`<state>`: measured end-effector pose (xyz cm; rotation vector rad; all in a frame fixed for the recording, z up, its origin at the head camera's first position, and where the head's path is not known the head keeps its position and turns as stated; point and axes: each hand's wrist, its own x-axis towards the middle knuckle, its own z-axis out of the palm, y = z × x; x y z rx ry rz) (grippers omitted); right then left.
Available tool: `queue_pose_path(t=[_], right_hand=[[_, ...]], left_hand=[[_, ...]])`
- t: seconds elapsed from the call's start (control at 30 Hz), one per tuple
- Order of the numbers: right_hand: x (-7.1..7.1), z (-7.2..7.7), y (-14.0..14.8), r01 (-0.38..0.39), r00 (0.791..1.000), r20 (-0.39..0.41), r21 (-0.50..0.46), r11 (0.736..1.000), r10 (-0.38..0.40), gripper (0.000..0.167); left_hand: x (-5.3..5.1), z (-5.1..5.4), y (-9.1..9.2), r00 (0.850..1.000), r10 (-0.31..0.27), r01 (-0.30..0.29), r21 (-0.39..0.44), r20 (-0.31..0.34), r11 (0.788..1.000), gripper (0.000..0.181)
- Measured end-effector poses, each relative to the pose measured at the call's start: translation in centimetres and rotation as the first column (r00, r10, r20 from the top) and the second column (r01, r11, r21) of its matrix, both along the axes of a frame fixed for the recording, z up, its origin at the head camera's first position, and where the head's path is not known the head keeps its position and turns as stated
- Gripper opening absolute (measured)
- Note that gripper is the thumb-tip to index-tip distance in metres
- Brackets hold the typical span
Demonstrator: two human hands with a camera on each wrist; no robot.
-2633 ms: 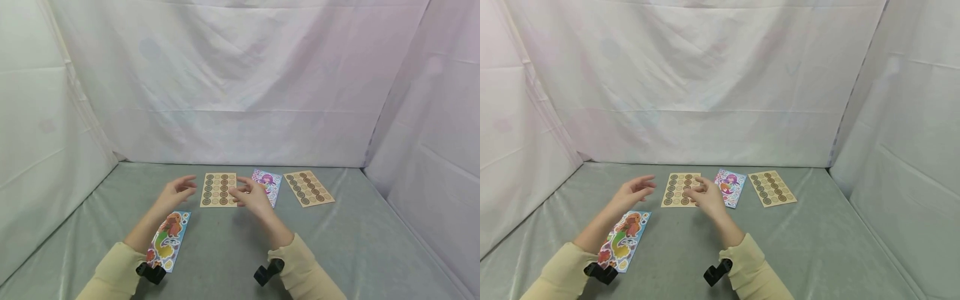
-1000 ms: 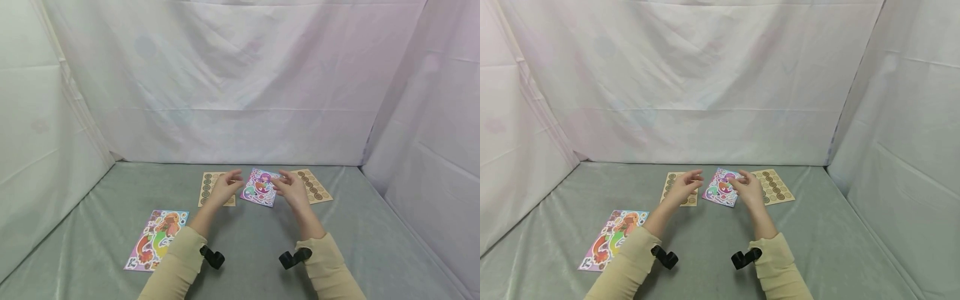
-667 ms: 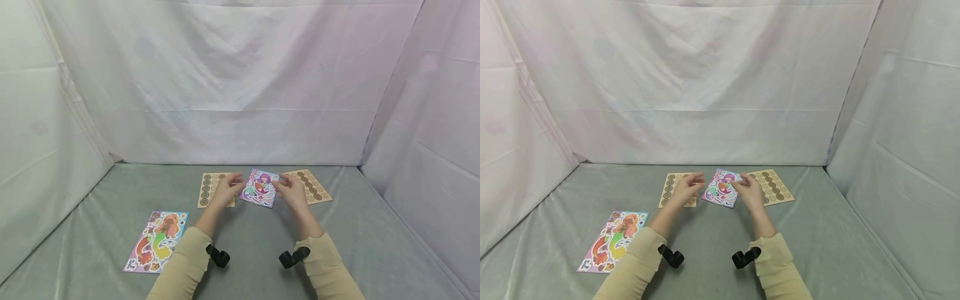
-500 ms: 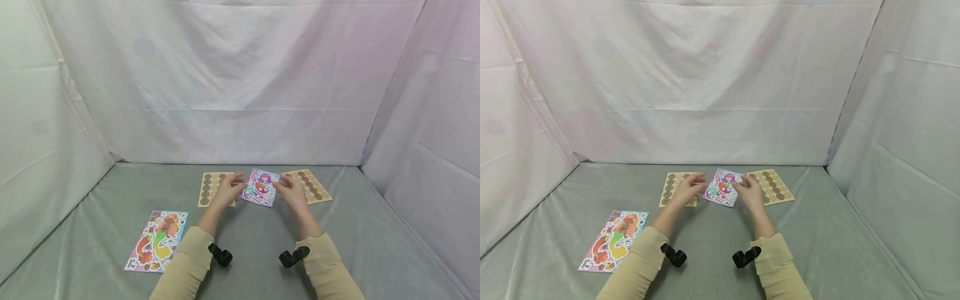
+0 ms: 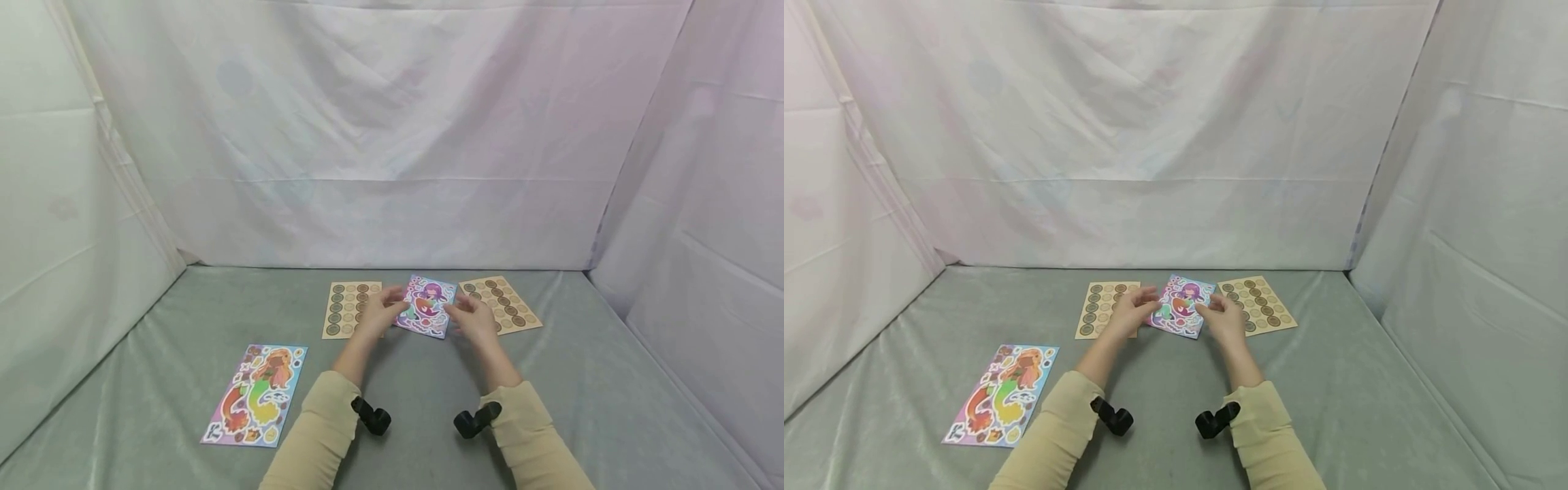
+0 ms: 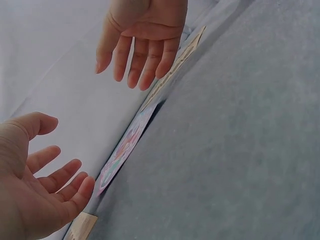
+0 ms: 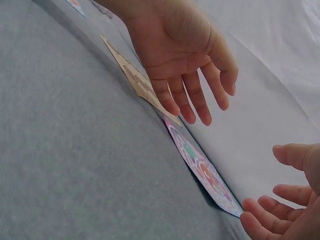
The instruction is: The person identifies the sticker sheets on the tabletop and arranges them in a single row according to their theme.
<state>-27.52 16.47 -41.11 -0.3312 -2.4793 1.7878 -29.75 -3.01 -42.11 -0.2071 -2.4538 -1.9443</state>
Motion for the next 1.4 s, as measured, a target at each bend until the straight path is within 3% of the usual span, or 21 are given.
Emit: queue_pose_path(t=[0.53, 1.03, 1.4], right_hand=[[-0.2, -1.1, 0.1, 0.021, 0.998, 0.054, -0.058, 0.998, -0.018, 0.054], [-0.6, -2.4, 0.3, 0.037, 0.999, 0.025, -0.093, 0.995, -0.035, 0.057], [-0.6, -2.4, 0.1, 0.057, 0.998, 0.033, -0.093, 0.994, -0.054, 0.055]], left_hand=[[0.2, -0.6, 0.2, 1.000, 0.018, -0.018, 0.021, 0.002, 1.000, 0.045], [0.1, -0.6, 0.0, 0.989, 0.035, -0.036, 0.003, 0.147, 0.999, 0.046], [0.0, -0.8, -0.3, 0.985, -0.004, 0.002, 0.012, 0.171, 1.000, 0.046]])
